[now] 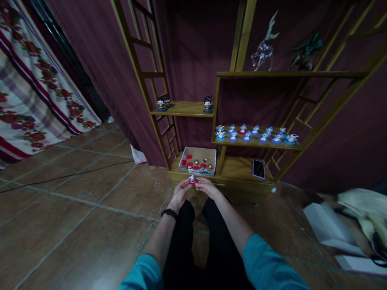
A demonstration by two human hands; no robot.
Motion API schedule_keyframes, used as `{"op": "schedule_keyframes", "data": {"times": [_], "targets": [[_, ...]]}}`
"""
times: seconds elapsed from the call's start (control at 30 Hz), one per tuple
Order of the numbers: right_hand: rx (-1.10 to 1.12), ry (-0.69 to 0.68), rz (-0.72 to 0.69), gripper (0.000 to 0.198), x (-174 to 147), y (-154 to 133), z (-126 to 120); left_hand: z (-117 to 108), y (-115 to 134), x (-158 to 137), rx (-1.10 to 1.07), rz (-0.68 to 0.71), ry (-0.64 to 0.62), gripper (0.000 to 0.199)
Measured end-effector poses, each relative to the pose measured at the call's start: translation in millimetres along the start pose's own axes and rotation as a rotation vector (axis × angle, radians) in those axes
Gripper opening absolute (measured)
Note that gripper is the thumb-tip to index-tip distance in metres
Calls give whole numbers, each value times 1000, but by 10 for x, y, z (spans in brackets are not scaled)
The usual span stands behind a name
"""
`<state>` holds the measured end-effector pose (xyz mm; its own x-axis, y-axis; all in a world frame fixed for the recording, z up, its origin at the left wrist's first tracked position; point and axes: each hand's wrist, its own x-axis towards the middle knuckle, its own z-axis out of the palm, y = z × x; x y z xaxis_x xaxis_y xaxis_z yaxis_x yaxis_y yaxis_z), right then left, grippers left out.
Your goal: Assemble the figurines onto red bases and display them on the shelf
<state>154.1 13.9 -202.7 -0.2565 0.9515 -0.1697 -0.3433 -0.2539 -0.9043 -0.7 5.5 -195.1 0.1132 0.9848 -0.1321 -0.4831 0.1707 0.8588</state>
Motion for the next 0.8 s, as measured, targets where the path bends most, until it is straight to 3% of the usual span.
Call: {"op": "schedule_keyframes", "data": {"times": [0.47, 0.8], "targets": [[-30, -18, 3, 31, -50, -61, 34, 11, -6, -2, -45, -31, 23, 31], [69, -12, -23, 38, 3, 3, 3, 1, -8, -7, -26, -3, -26, 40]]}}
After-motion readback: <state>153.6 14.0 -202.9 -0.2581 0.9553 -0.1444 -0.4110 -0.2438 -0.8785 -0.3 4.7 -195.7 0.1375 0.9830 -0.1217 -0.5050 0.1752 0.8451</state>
